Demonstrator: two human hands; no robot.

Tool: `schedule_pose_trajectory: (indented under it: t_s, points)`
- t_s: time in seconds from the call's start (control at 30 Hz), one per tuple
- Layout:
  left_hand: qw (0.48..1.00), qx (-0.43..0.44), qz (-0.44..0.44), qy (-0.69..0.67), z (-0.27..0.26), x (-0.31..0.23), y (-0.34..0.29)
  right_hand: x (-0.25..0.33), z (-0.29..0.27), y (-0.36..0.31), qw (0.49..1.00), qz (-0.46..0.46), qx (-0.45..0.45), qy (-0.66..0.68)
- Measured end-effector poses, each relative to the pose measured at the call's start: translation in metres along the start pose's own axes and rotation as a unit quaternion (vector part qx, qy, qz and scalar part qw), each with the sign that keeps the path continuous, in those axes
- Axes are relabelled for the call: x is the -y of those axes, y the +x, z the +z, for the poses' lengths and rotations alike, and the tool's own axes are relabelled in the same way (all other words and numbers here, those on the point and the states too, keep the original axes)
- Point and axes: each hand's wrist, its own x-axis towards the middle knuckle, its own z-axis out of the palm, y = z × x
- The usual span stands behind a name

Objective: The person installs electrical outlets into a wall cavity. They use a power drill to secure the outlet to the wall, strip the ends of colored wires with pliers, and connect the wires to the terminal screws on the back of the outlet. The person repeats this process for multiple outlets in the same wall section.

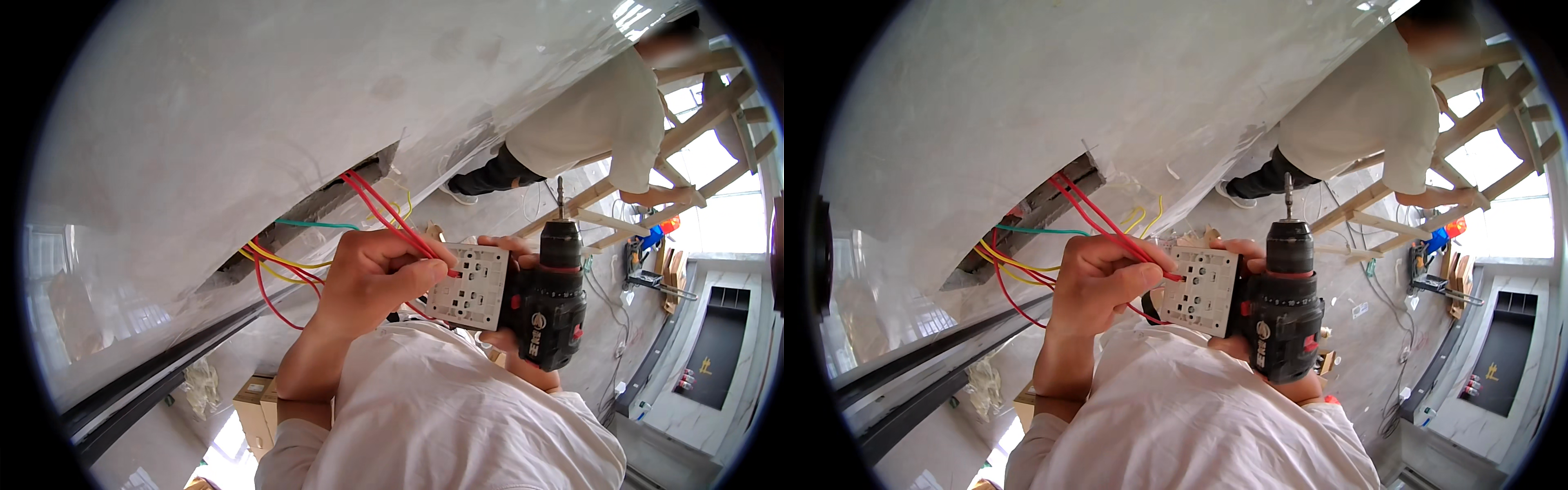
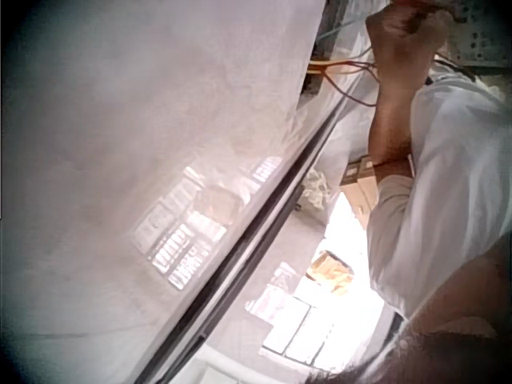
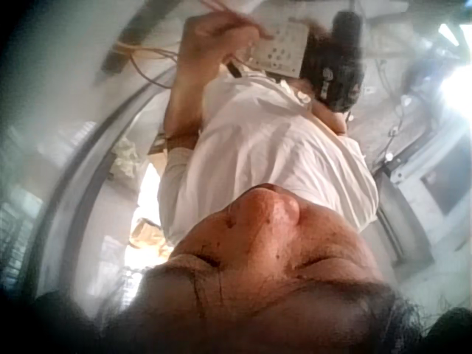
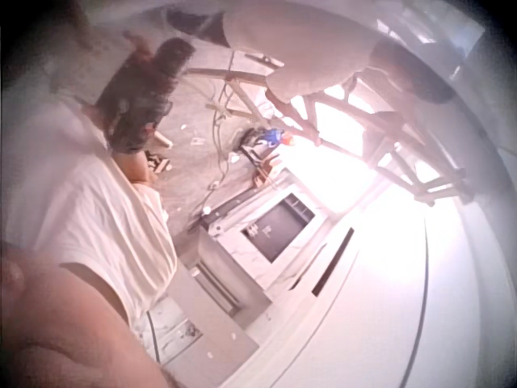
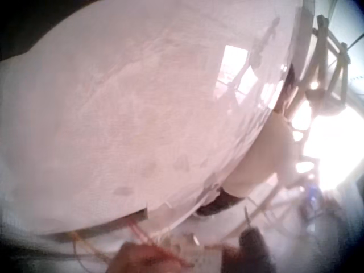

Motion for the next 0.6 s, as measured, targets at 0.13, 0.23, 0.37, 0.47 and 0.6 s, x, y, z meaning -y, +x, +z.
schedule_pose_trajectory:
  t_s: [0.13,0.23,0.37,0.47,0.6]
  points:
    - [1.000,-0.003,0.008,0.028,0.005,-0.002,0.002,0.010,-0.008,0.000,0.997,0.002,0.013,-0.071]
    - [0.999,-0.004,0.006,0.044,0.009,-0.006,-0.001,0.024,0.000,0.007,0.993,-0.018,0.028,-0.116]
    - [0.999,-0.010,0.019,0.049,0.008,-0.003,-0.006,0.012,0.004,0.006,0.997,-0.032,0.010,-0.062]
    - [0.998,-0.006,0.058,0.035,0.001,0.011,-0.005,0.004,-0.004,0.008,0.997,-0.025,0.049,-0.046]
    - [0.996,-0.002,0.072,0.058,0.001,0.011,-0.003,-0.001,-0.005,0.010,0.998,-0.034,0.048,-0.022]
